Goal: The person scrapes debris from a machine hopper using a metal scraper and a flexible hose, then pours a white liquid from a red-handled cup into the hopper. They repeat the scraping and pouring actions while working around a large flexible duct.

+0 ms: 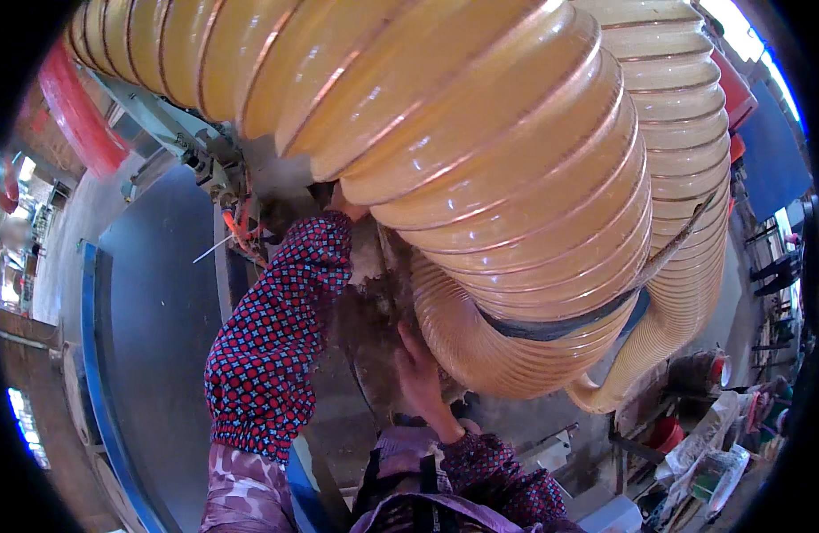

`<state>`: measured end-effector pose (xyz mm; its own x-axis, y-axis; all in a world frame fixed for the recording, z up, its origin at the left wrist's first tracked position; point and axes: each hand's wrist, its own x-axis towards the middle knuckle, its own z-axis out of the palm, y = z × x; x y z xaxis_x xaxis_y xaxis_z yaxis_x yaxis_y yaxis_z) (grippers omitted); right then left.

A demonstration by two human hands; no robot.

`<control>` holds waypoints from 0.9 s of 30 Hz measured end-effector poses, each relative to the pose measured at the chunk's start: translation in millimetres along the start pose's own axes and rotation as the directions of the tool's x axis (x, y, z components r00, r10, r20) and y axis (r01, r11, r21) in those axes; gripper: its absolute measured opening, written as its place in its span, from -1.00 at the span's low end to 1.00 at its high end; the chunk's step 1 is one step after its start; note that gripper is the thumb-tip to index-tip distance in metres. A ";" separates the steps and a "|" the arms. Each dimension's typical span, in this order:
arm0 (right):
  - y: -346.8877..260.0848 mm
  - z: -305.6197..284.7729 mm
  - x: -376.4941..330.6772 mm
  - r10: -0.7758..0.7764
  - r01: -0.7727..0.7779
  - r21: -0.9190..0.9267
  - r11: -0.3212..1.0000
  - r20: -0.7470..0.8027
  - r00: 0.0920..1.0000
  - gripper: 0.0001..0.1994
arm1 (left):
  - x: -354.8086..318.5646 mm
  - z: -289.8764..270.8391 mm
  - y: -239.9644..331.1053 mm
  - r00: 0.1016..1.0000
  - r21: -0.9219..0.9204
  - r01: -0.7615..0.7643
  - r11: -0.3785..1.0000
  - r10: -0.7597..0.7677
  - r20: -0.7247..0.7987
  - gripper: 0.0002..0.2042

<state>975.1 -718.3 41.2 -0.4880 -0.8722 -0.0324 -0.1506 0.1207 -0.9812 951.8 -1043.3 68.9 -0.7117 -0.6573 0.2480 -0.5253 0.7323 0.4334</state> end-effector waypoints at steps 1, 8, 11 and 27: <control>0.8 -2.0 0.6 -0.010 0.010 -0.028 1.000 -0.002 1.000 -0.56 | 4.1 3.7 3.8 1.000 0.029 -0.018 0.999 0.018 0.006 -0.68; -2.6 -5.2 1.9 -0.028 0.028 -0.038 0.999 0.025 0.999 -0.56 | 3.3 11.2 22.1 0.994 0.189 -0.112 0.975 0.108 0.035 -0.70; -12.4 -5.8 -1.6 0.002 0.000 -0.092 0.996 0.017 1.000 -0.57 | -0.1 14.5 29.9 0.988 0.226 -0.152 0.962 0.149 0.028 -0.70; 15.3 -28.1 -3.6 -0.122 0.119 -0.267 0.956 0.003 0.993 -0.59 | -21.3 7.0 74.4 0.985 0.353 -0.171 0.920 0.171 0.032 -0.87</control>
<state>950.4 -700.0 31.7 -0.4629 -0.8821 0.0870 -0.4313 0.1384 -0.8915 924.6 -973.6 89.8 -0.8057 -0.5162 0.2906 -0.5258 0.8491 0.0507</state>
